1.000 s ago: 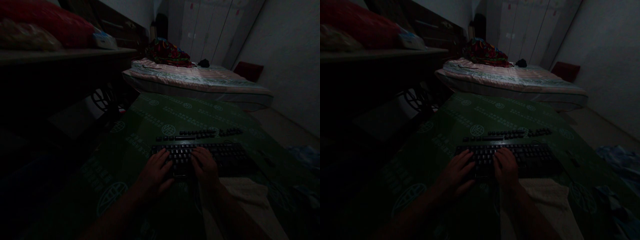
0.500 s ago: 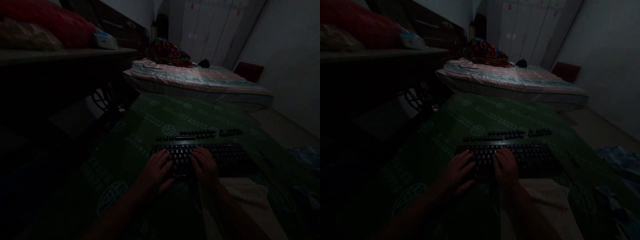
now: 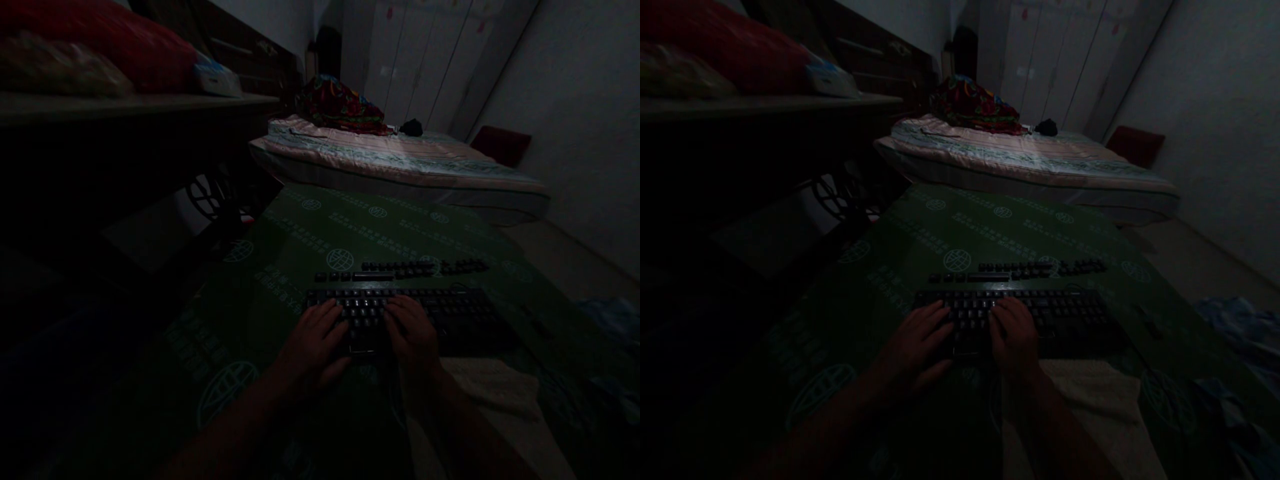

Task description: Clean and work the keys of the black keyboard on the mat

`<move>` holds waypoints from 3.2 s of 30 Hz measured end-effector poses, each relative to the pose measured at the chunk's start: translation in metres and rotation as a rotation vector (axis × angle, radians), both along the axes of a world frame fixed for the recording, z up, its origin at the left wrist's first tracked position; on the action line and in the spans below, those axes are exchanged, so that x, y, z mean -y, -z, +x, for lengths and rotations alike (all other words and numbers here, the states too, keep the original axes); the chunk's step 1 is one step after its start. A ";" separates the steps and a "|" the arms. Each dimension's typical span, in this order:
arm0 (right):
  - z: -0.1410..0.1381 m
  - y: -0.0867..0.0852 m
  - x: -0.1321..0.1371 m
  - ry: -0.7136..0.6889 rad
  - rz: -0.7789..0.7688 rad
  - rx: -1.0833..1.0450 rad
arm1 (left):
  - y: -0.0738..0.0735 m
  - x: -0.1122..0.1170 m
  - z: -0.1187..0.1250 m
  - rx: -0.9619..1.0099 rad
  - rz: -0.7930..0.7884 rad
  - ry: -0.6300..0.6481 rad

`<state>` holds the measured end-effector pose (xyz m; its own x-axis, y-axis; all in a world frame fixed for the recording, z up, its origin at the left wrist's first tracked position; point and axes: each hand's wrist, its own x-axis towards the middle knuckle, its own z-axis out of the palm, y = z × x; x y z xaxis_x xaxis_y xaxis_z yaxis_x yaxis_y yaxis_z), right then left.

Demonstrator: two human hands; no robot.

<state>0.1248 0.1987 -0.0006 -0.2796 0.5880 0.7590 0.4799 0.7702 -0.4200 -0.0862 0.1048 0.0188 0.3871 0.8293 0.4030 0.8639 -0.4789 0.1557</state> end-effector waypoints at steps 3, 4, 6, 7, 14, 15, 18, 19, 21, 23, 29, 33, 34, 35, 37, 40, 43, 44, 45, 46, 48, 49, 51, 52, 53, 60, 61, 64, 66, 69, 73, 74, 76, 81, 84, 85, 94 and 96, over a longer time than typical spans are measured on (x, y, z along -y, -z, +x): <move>0.000 0.000 0.000 0.003 -0.003 0.009 | -0.001 0.000 0.002 -0.005 0.010 -0.001; 0.000 0.001 0.000 0.002 -0.002 0.012 | -0.001 0.000 0.002 -0.012 0.012 0.001; 0.000 0.001 0.000 0.002 -0.002 0.012 | -0.002 0.000 0.003 -0.030 0.002 0.004; 0.000 0.002 -0.001 0.002 -0.006 0.009 | -0.002 0.000 0.003 -0.039 -0.005 0.004; -0.002 -0.004 -0.001 -0.010 -0.030 0.034 | -0.003 0.002 0.004 -0.006 -0.045 0.012; -0.002 -0.007 -0.001 -0.016 -0.045 0.044 | -0.003 0.002 0.004 0.000 -0.044 0.014; -0.005 -0.019 -0.004 -0.043 -0.087 0.113 | -0.003 0.002 0.004 0.004 -0.026 0.018; -0.006 -0.024 -0.008 -0.049 -0.095 0.151 | -0.003 0.002 0.004 0.001 -0.024 0.018; -0.009 -0.033 -0.019 -0.058 -0.111 0.245 | -0.001 0.002 0.003 -0.001 -0.021 0.016; -0.013 -0.040 -0.036 -0.045 -0.139 0.355 | 0.002 0.002 0.003 0.002 -0.024 0.011; -0.036 -0.051 -0.090 0.075 -0.241 0.750 | 0.003 0.003 0.003 0.019 -0.041 0.005; -0.048 -0.051 -0.111 0.065 -0.263 0.841 | 0.000 0.005 0.004 0.023 -0.085 0.002; -0.050 -0.051 -0.114 0.063 -0.265 0.858 | -0.001 0.005 0.004 0.029 -0.092 0.003; -0.052 -0.051 -0.117 0.061 -0.268 0.878 | -0.002 0.005 0.004 0.035 -0.093 0.004; -0.054 -0.051 -0.122 0.051 -0.274 0.921 | -0.002 0.005 0.004 0.047 -0.087 0.004; -0.057 -0.052 -0.126 0.036 -0.284 0.979 | -0.002 0.005 0.004 0.044 -0.092 0.004; -0.058 -0.051 -0.130 0.022 -0.293 1.015 | -0.002 0.005 0.005 0.039 -0.113 0.000; -0.059 -0.051 -0.131 0.014 -0.297 1.024 | -0.003 0.005 0.005 0.041 -0.110 -0.001; -0.059 -0.050 -0.133 0.006 -0.302 1.031 | -0.003 0.005 0.005 0.041 -0.105 0.000; -0.059 -0.049 -0.134 -0.002 -0.307 1.037 | -0.003 0.006 0.006 0.040 -0.098 0.003; -0.059 -0.048 -0.137 -0.015 -0.317 1.046 | -0.004 0.006 0.006 0.042 -0.087 0.010; -0.060 -0.047 -0.138 -0.021 -0.320 1.048 | -0.004 0.006 0.006 0.042 -0.088 0.011; -0.060 -0.045 -0.140 -0.028 -0.320 1.044 | -0.005 0.006 0.006 0.038 -0.103 0.015; -0.061 -0.044 -0.141 -0.033 -0.317 1.040 | -0.005 0.006 0.006 0.039 -0.109 0.014; -0.061 -0.044 -0.141 -0.038 -0.315 1.036 | -0.005 0.006 0.006 0.040 -0.114 0.013; -0.063 -0.043 -0.147 -0.055 -0.309 1.016 | -0.006 0.005 0.006 0.065 -0.118 0.012; -0.064 -0.043 -0.147 -0.057 -0.311 1.011 | -0.005 0.005 0.006 0.070 -0.113 0.010; -0.064 -0.043 -0.149 -0.062 -0.320 0.996 | -0.004 0.006 0.006 0.073 -0.119 0.009; -0.064 -0.042 -0.149 -0.063 -0.327 0.983 | -0.003 0.006 0.006 0.071 -0.122 0.013; -0.065 -0.041 -0.151 -0.063 -0.334 0.963 | 0.000 0.006 0.006 0.066 -0.120 0.009; -0.065 -0.039 -0.153 -0.060 -0.343 0.938 | 0.002 0.006 0.006 0.059 -0.106 0.008; -0.065 -0.038 -0.153 -0.060 -0.345 0.931 | 0.002 0.006 0.006 0.059 -0.101 0.007; -0.065 -0.038 -0.154 -0.062 -0.347 0.918 | 0.002 0.006 0.005 0.058 -0.097 0.008; -0.065 -0.035 -0.156 -0.071 -0.349 0.878 | 0.000 0.006 0.006 0.062 -0.098 0.003; -0.066 -0.034 -0.156 -0.086 -0.335 0.837 | 0.001 0.006 0.006 0.054 -0.108 -0.002; -0.066 -0.034 -0.156 -0.094 -0.329 0.820 | 0.001 0.006 0.006 0.052 -0.108 -0.002; -0.045 -0.044 -0.130 -0.185 -0.238 0.636 | -0.001 0.004 0.007 0.030 -0.095 0.016; -0.033 -0.044 -0.108 -0.279 -0.179 0.511 | -0.001 0.004 0.007 0.027 -0.094 0.018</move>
<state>0.0917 0.3069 0.0433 -0.7445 0.5461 0.3840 0.4453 0.8348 -0.3239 -0.0794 0.1007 0.0196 0.3920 0.8570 0.3345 0.8502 -0.4764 0.2240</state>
